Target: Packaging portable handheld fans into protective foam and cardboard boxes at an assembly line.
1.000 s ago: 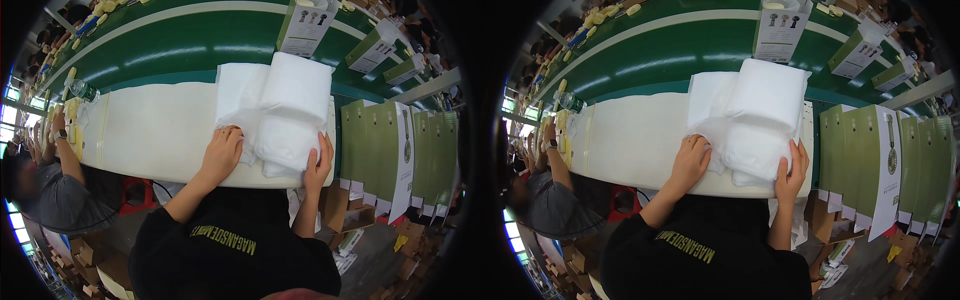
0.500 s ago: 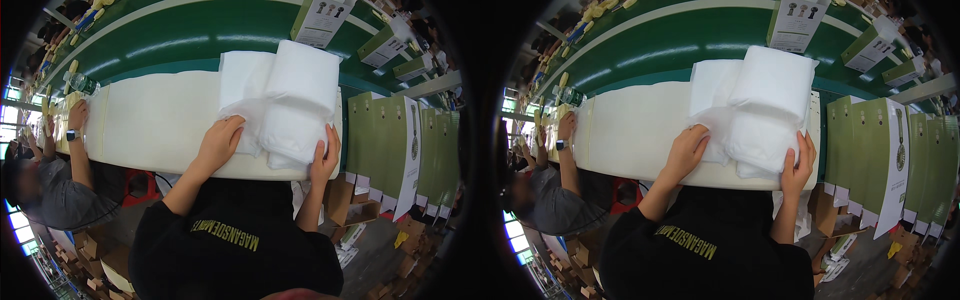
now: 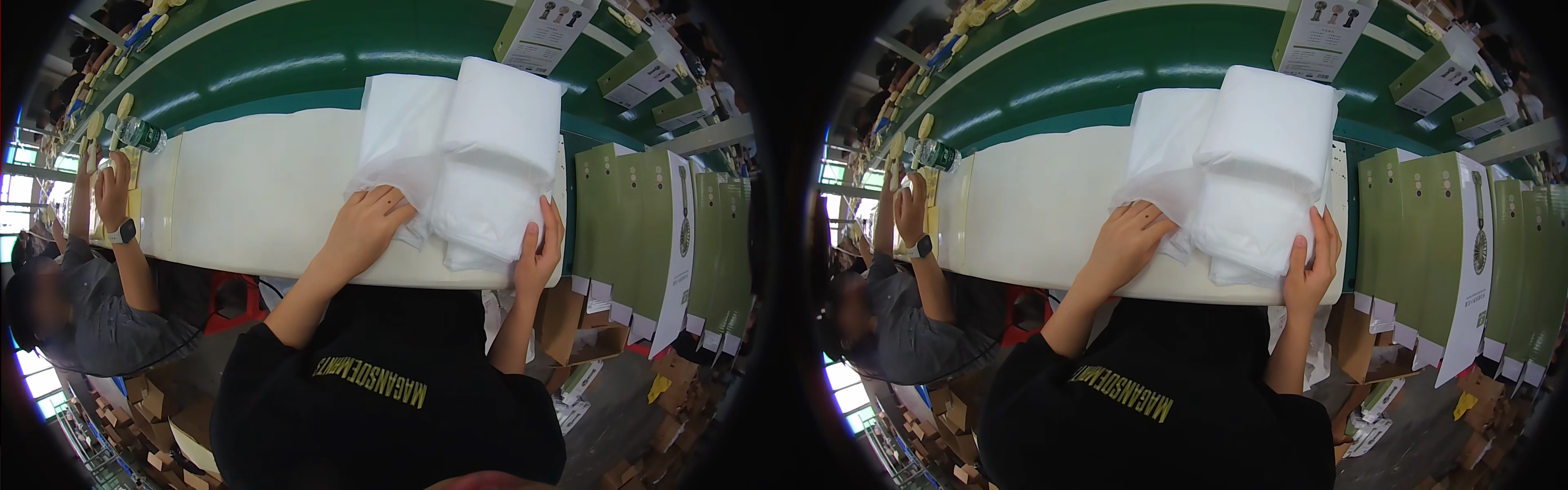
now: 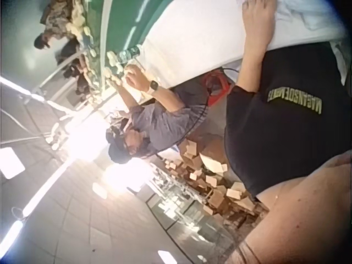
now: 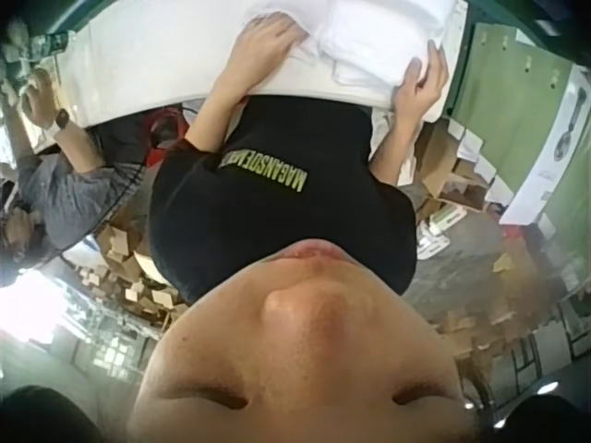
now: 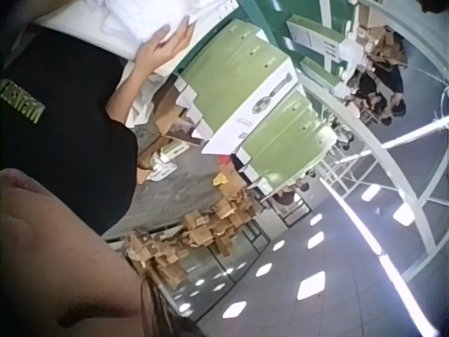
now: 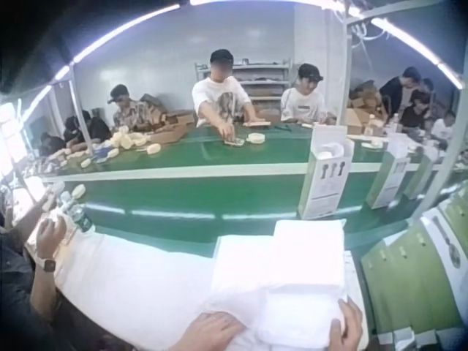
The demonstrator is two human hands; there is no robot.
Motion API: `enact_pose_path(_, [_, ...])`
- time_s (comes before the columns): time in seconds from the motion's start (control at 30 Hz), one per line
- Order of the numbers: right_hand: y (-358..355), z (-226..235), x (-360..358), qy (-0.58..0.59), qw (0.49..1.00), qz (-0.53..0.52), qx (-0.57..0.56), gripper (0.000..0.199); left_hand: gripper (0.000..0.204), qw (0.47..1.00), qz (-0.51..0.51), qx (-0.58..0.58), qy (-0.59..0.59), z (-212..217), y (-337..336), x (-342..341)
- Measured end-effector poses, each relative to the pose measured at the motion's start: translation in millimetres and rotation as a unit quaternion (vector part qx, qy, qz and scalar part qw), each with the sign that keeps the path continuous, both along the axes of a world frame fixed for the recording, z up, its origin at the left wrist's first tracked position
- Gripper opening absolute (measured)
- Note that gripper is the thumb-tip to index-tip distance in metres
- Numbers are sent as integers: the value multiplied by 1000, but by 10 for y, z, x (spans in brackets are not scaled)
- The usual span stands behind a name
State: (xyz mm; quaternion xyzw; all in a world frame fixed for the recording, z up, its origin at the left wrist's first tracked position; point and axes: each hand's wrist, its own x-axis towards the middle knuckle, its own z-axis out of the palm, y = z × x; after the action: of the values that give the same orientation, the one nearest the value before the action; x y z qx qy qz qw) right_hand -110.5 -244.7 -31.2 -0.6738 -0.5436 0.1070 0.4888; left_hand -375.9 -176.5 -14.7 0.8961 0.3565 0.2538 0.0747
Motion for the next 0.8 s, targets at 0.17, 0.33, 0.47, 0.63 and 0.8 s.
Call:
enact_pose_path(0.17, [-1,-4,1,1,1000,0,2,35,19,995,-24,-91,-44,-31,-13,109])
enact_pose_path(0.33, [-11,39,-16,-8,1000,-3,-6,34,20,975,25,-200,-90,-103,-14,219])
enact_pose_path(0.47, [-45,89,-38,-122,984,12,127,34,22,981,28,-158,-105,-209,-28,248])
enact_pose_path(0.63, [-122,392,-425,-324,940,107,4,46,23,985,19,-153,-77,-263,-8,235])
enact_pose_path(0.8, [112,507,-653,-351,923,140,-79,57,21,986,14,-156,-59,-253,-23,221])
